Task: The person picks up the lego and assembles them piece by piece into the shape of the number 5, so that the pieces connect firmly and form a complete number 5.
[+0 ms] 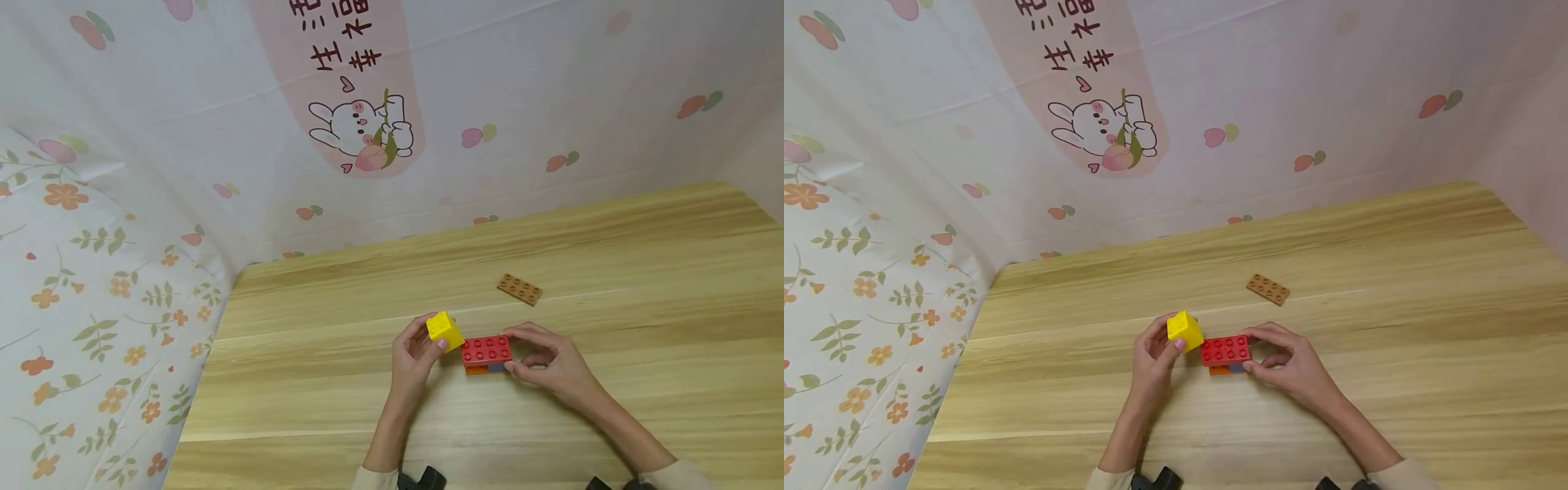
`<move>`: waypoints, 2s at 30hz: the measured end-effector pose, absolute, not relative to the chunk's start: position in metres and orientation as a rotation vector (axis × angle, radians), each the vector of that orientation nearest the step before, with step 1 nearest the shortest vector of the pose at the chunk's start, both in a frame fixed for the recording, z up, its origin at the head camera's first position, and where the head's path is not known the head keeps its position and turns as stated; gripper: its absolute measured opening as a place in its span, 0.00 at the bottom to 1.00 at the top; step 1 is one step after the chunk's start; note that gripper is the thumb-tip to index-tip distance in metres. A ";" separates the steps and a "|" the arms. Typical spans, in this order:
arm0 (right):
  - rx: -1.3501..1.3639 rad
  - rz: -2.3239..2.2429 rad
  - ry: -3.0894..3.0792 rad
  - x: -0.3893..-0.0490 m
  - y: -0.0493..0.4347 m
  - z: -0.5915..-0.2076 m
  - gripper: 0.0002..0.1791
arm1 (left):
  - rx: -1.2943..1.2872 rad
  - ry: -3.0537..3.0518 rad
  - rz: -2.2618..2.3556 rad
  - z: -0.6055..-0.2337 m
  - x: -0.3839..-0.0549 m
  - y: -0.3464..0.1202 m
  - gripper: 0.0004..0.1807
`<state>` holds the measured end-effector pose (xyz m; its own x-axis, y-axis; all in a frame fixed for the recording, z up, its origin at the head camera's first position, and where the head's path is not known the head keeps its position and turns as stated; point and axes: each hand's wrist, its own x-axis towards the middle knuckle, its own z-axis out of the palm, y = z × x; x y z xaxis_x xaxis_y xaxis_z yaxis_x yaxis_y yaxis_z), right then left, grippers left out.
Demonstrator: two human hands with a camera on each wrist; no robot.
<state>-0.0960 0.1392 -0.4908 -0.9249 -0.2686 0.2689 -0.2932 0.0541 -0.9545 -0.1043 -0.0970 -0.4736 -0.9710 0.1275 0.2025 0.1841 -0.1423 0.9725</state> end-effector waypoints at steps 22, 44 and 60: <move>0.562 2.006 -2.338 -0.096 0.139 -0.490 0.25 | -0.620 -1.994 -2.241 -0.469 -0.102 -0.085 0.19; 0.579 2.037 -2.306 -0.096 0.139 -0.489 0.25 | -0.658 -2.103 -2.156 -0.467 -0.100 -0.083 0.19; 0.575 1.990 -2.334 -0.097 0.140 -0.494 0.24 | -0.691 -2.180 -2.087 -0.468 -0.099 -0.081 0.19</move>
<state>-0.0974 0.1399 -0.4941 -0.9318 -0.2623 0.2509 -0.2892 0.1188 -0.9499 -0.0990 -0.0811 -0.4681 -0.8993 0.2837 0.3329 0.3450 -0.0080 0.9386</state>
